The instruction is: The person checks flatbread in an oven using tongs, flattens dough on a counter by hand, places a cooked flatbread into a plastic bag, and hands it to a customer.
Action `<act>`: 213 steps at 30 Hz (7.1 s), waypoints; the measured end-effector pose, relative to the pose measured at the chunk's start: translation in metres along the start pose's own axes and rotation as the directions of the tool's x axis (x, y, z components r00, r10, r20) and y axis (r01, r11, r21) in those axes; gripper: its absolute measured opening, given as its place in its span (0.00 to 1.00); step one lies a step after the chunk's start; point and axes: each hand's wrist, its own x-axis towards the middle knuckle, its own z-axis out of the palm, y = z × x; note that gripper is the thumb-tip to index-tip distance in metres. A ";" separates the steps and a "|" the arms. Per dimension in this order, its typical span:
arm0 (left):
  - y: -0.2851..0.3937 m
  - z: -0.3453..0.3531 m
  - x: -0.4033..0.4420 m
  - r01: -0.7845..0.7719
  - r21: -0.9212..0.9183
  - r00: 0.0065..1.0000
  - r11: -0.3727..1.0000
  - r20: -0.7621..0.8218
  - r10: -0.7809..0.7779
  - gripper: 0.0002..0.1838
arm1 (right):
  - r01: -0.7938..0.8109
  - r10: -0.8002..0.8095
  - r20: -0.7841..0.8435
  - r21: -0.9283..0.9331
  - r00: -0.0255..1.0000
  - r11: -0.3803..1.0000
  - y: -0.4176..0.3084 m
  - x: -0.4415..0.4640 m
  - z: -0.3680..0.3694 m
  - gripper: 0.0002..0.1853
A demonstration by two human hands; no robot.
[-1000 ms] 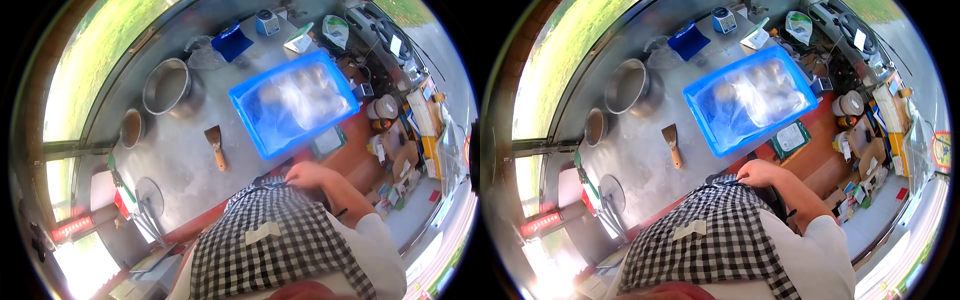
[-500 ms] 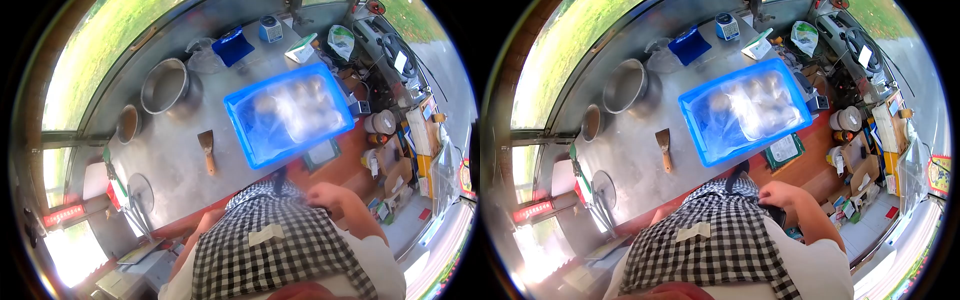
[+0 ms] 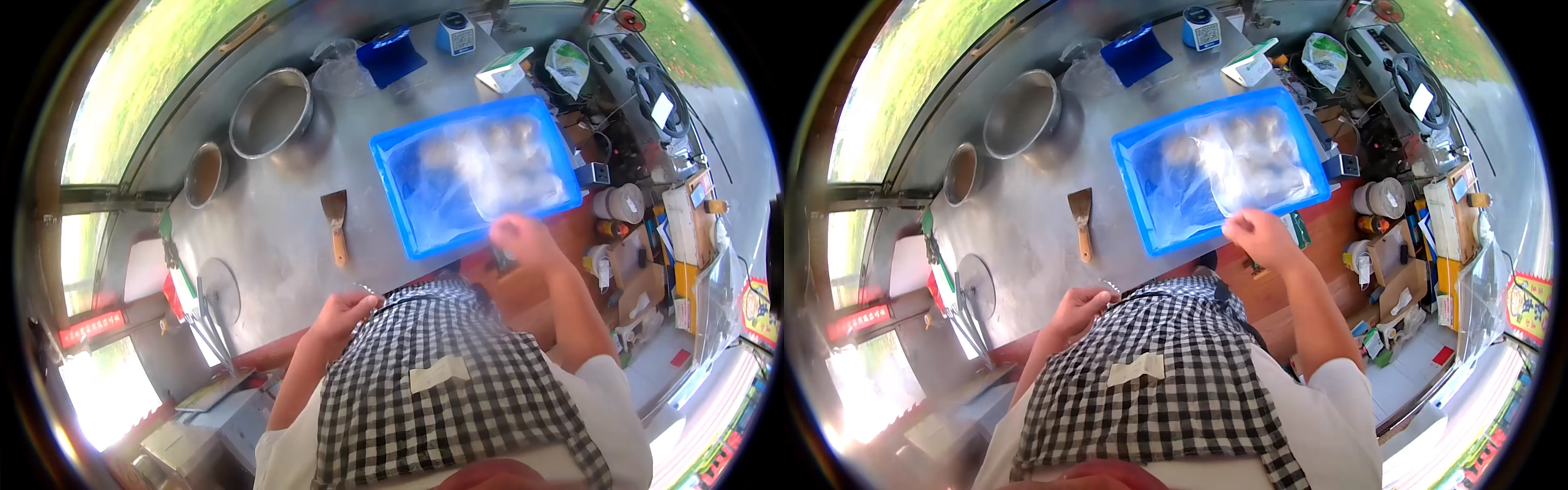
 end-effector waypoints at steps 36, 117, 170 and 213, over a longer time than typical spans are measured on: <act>-0.006 -0.098 0.121 -0.111 0.562 0.783 0.819 -0.458 0.420 0.19 | -0.183 0.093 -0.929 0.027 0.359 0.983 0.070 0.048 -0.056 0.12; 0.215 -0.290 0.251 -0.541 -0.722 0.841 0.431 -0.468 0.270 0.30 | -0.035 0.106 -0.077 0.623 0.991 0.781 -0.122 0.194 0.097 0.13; 0.164 0.001 0.265 -0.089 -0.316 0.978 0.945 0.151 0.143 0.10 | -0.088 0.315 -0.202 0.700 0.927 0.709 -0.053 0.091 -0.009 0.17; 0.138 0.013 0.313 -0.626 0.778 0.645 0.057 0.475 0.598 0.27 | -0.058 -0.052 -0.503 -0.201 0.863 0.978 -0.062 0.146 -0.028 0.12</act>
